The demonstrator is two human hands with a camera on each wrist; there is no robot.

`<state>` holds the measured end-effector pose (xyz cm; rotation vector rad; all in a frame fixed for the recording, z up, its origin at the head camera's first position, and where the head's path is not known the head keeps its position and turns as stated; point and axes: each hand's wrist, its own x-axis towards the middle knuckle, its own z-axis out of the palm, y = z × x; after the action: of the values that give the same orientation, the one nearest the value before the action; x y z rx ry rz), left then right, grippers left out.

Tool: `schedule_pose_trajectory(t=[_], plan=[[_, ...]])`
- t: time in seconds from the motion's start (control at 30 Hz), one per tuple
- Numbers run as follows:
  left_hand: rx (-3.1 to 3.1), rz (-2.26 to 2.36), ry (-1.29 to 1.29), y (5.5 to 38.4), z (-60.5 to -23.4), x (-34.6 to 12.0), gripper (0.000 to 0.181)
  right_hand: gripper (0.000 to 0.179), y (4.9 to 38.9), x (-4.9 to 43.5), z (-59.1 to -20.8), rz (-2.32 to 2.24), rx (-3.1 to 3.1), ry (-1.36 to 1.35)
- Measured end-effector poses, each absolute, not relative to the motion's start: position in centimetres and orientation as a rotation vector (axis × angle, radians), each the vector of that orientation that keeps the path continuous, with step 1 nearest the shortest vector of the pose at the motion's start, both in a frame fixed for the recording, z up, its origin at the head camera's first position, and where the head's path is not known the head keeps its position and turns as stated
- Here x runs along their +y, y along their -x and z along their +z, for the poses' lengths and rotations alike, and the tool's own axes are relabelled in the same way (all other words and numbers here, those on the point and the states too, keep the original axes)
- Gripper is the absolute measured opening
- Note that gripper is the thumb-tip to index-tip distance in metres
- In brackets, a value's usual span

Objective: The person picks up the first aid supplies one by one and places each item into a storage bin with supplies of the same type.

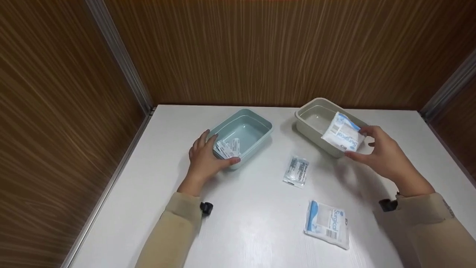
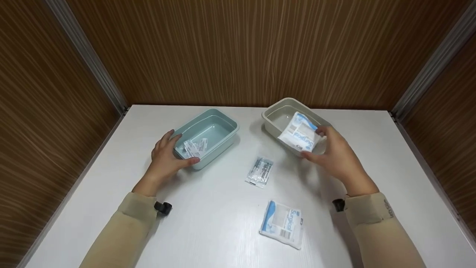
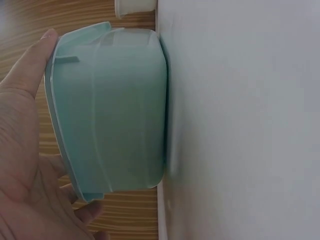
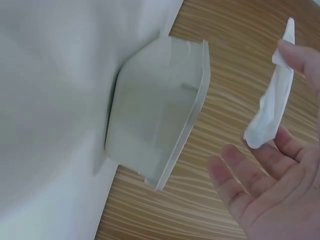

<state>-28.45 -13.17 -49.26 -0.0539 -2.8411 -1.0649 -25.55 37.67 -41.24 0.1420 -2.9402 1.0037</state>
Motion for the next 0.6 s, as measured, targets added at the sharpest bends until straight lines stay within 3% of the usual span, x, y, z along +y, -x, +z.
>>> schedule_pose_trajectory(t=[0.6], plan=[[-2.845, -1.055, 0.070, 28.4, -49.1, -12.6, 0.129, 0.116, 32.1, 39.6, -39.7, 0.933, -3.037, 0.029]])
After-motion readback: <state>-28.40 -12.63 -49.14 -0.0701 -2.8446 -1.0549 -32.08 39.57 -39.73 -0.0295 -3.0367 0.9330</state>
